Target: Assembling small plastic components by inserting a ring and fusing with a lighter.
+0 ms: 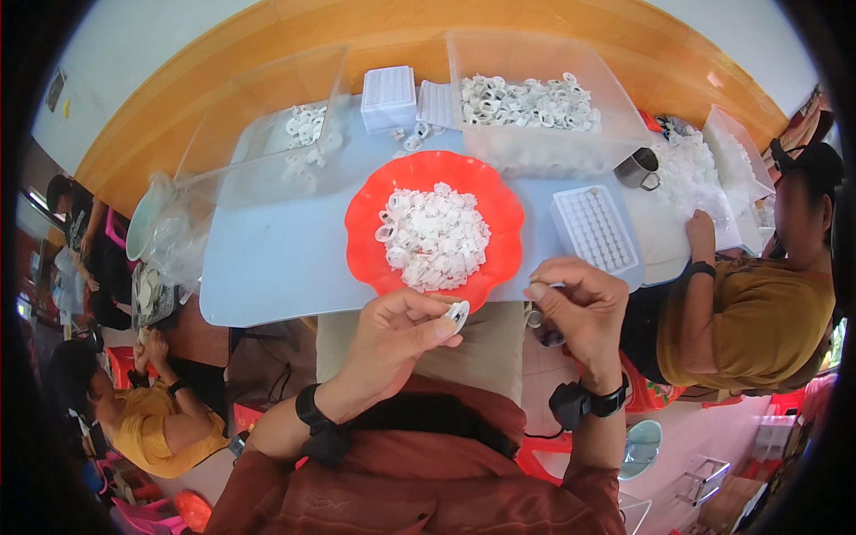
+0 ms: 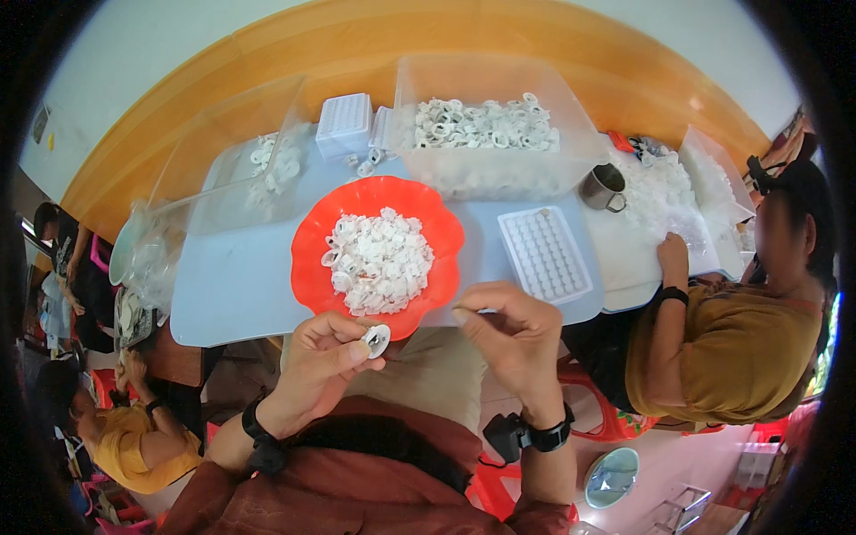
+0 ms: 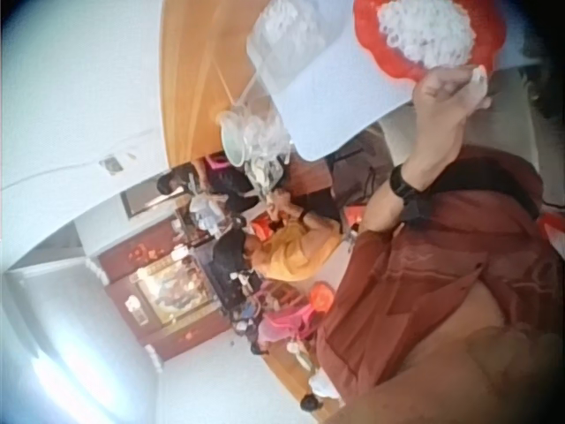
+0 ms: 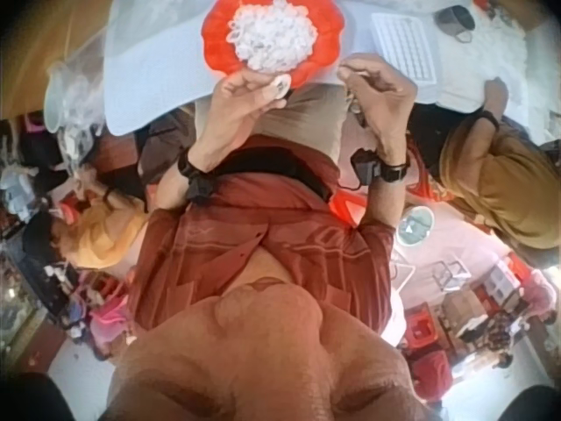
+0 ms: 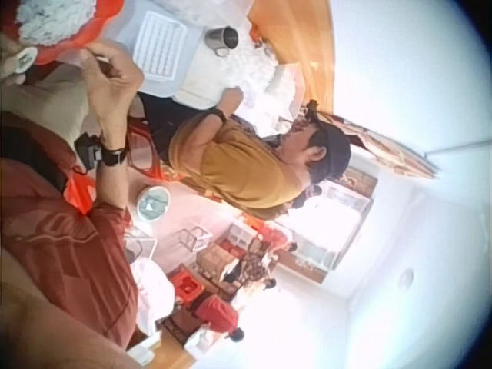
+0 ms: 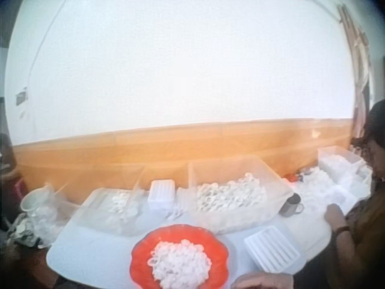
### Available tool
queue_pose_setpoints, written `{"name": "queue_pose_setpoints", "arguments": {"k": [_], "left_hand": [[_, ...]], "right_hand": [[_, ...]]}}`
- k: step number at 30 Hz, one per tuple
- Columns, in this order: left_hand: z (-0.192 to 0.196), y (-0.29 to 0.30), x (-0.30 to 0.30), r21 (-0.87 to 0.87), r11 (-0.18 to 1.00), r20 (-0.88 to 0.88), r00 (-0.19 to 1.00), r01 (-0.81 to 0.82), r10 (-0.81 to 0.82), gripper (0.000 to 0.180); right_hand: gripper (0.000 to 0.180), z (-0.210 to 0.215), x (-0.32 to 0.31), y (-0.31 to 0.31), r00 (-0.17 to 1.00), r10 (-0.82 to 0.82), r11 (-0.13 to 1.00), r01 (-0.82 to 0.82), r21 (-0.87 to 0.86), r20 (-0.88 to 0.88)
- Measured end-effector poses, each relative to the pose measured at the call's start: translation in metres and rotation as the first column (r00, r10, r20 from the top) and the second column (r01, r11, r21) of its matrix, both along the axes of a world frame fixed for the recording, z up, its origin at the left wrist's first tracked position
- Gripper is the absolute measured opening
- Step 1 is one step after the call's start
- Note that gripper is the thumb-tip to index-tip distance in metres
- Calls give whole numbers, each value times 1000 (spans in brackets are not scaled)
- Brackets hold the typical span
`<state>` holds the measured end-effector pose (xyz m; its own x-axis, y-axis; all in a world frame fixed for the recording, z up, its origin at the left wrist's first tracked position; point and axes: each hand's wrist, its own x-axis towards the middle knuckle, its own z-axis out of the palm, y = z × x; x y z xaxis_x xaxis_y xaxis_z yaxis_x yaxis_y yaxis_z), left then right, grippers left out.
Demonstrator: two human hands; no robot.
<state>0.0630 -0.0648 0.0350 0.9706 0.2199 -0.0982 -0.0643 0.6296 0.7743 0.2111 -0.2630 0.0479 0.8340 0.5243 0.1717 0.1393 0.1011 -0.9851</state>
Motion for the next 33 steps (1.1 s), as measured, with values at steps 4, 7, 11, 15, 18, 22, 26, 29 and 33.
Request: {"name": "queue_pose_setpoints", "arguments": {"k": [4,7,11,15,18,22,26,29,33], "left_hand": [[0,0,0,-19,1000,33,999,16,-15,14],[-3,1,-2,-26,1000,44,999,7,-6,14],[-6,1,-3,-47,999,59,998,9,-7,14],[-8,2,-4,-65,998,71,997,5,0,15],[-9,1,-4,-70,998,73,997,-2,7,16],[-12,0,-4,-62,998,70,997,-10,14,16],[-11,-2,-4,-51,999,71,997,-20,24,17],[-11,-3,-4,-43,999,67,997,-25,28,16],[-14,-6,-3,21,999,88,995,-42,41,15]], "right_hand": [[14,-4,-22,17,988,118,987,-128,100,103],[14,4,-36,25,968,163,985,-171,24,191],[15,-3,-49,34,954,126,992,-118,-46,271],[16,-7,-57,41,910,51,999,-45,-25,412],[16,-10,-59,42,903,14,1000,-18,6,429],[14,-12,-60,44,932,-28,997,2,73,361],[15,-13,-61,42,926,-44,997,19,68,376],[15,-15,-62,43,937,-79,995,54,83,341],[16,-13,-61,41,936,-63,995,33,92,346]]}}
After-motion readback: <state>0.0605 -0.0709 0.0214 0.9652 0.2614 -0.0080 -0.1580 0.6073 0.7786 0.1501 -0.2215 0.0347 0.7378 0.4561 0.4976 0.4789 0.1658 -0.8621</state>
